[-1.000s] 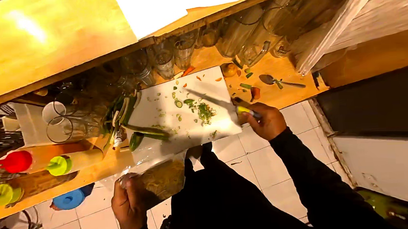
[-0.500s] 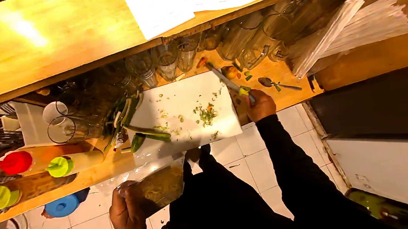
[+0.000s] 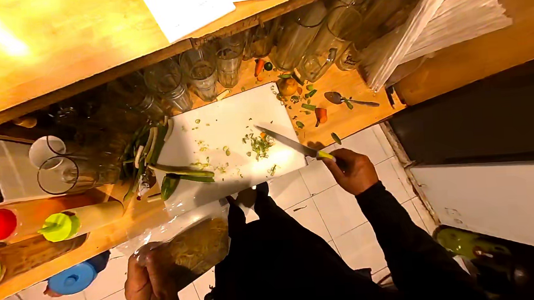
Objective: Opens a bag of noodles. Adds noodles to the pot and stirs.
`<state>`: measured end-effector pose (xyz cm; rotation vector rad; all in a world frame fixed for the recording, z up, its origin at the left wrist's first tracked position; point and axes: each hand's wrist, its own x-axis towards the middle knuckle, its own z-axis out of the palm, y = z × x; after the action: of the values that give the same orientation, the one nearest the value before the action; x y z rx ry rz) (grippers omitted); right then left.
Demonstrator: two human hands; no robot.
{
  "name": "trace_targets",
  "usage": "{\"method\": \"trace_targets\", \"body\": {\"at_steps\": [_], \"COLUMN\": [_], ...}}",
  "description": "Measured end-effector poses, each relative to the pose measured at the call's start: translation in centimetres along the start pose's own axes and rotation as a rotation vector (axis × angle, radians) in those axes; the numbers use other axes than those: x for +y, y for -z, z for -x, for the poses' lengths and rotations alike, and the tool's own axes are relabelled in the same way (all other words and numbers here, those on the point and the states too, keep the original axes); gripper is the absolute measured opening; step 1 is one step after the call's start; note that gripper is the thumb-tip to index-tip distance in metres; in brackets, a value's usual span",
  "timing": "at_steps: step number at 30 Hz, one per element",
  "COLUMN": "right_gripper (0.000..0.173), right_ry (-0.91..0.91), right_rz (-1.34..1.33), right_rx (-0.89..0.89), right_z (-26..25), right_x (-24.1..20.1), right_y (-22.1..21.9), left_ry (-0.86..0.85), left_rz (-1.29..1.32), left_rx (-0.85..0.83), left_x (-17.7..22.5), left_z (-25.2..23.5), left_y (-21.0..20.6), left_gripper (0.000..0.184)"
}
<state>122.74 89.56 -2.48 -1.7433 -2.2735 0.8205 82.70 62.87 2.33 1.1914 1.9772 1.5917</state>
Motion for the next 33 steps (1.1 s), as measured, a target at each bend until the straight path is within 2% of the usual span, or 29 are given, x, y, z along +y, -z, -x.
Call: {"method": "trace_targets", "body": {"at_steps": [3, 8, 11, 15, 17, 21, 24, 27, 30, 33], "right_gripper": [0.038, 0.04, 0.041, 0.046, 0.046, 0.044, 0.045, 0.046, 0.043, 0.042], "right_ry": [-0.026, -0.092, -0.038, -0.142, -0.067, -0.052, -0.161, -0.22, -0.105, 0.057], "right_rz": [0.029, 0.091, 0.071, 0.108, 0.062, -0.121, -0.094, -0.094, -0.23, -0.254], "right_rx": [0.011, 0.189, 0.154, 0.202, 0.234, 0.118, 0.153, 0.276, 0.225, 0.169], "right_z": [0.2, -1.1, -0.8, -0.6, 1.4, 8.1, 10.4, 9.4, 7.6, 5.8], "right_x": [0.3, -0.1, 0.2, 0.5, 0.5, 1.6, 3.1, 2.1, 0.1, -1.3], "right_y": [-1.0, -0.9, -1.6, -1.4, -1.4, -2.9, -4.1, -3.2, -1.0, 1.8], "left_ry": [0.012, -0.011, -0.006, 0.014, 0.023, 0.047, 0.068, 0.09, 0.082, 0.059], "left_rz": [0.009, -0.044, -0.079, -0.114, -0.127, -0.127, -0.086, -0.047, -0.121, -0.145], "left_rx": [-0.013, -0.023, 0.01, 0.071, 0.105, 0.178, 0.194, 0.13, -0.019, -0.132], "left_x": [-0.2, 0.2, 0.6, 0.7, 0.6, 0.1, 0.0, -0.4, -0.6, -0.6], "left_z": [-0.4, -0.6, 0.1, 1.3, 2.0, 2.8, 2.2, 0.1, -3.8, -8.2], "left_y": [0.1, 1.4, 2.7, 4.6, 5.4, 5.8, 4.9, 2.8, -1.0, -5.8], "left_gripper": [0.025, 0.024, 0.023, 0.024, 0.024, 0.024, 0.024, 0.024, 0.034, 0.032]}}
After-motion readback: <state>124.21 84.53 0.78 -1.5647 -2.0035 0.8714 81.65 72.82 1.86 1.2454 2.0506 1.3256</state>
